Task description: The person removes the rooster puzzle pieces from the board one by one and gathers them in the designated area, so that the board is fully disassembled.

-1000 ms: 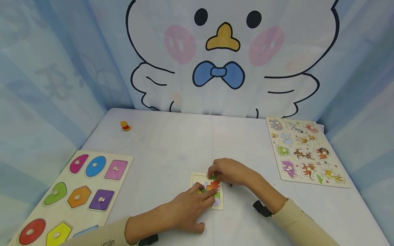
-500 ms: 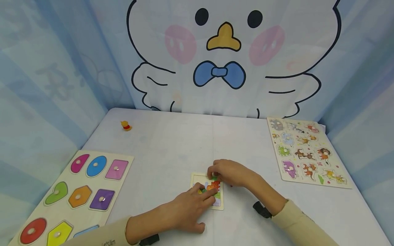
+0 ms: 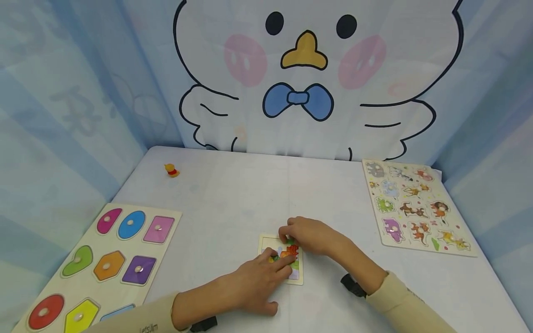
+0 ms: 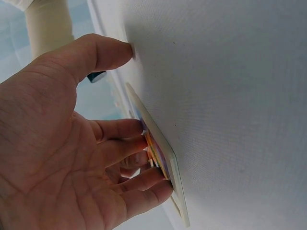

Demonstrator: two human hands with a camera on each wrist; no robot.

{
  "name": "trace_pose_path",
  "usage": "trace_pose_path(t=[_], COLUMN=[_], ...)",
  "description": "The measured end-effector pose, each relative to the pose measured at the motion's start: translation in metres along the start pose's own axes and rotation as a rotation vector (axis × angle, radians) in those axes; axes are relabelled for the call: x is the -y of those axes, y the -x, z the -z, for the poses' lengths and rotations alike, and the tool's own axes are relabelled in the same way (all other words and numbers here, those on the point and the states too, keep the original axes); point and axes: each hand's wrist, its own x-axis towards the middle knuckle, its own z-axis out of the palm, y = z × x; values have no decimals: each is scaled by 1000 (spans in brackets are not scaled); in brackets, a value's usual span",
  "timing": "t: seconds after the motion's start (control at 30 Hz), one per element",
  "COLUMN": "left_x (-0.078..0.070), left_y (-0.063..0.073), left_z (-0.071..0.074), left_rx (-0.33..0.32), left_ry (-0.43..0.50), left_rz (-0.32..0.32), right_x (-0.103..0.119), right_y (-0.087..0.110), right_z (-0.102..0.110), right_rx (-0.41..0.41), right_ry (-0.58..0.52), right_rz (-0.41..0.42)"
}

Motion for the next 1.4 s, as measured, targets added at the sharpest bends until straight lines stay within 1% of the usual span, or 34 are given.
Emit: trace_pose_path(t=[0.13,0.2,0.4,0.5,0.6,0.7,0.83,1.0,1.07,1.13,1.27,1.4], left_x=[-1,-2,-2,-2,-3,-3,-3,-4,-5,-5,-5,-6], left_y=[0,0,-1,0,0,-1,-1,-1,0,0,0,-1], left_z=[0,0,0,-1,-1,-1,-2,-1,-1,-1,0,0], left_rx=[-3,1,21,23,20,16,13,7,7,10,11,19], left_ry=[-5,-7,-15,-14,-13,-9,-4,-16,-21,-22,-31,-27], left_rz=[7,10,15,14,16,20,22,25,28,29,28,29], right_x=[2,2,-3,-8,-11,-13,-15,-14,-13,-11,-10,-11], right_y=[1,2,4,5,6,6,6,10,12,14,18,22], right_z=[-1,-1,-1,-1,-1,0,0,0,0,1,2,0], right_rx=[-8,-8,-12,-6,4,14,25,6,-11,-26,-54,-78], right_ry=[1,-30,-225,-316,-358,-379,-397,-303,-267,-255,-276,-345], right_rz=[-8,-29,-120,-120,-109,-97,-106,-144,-147,-145,-135,-131])
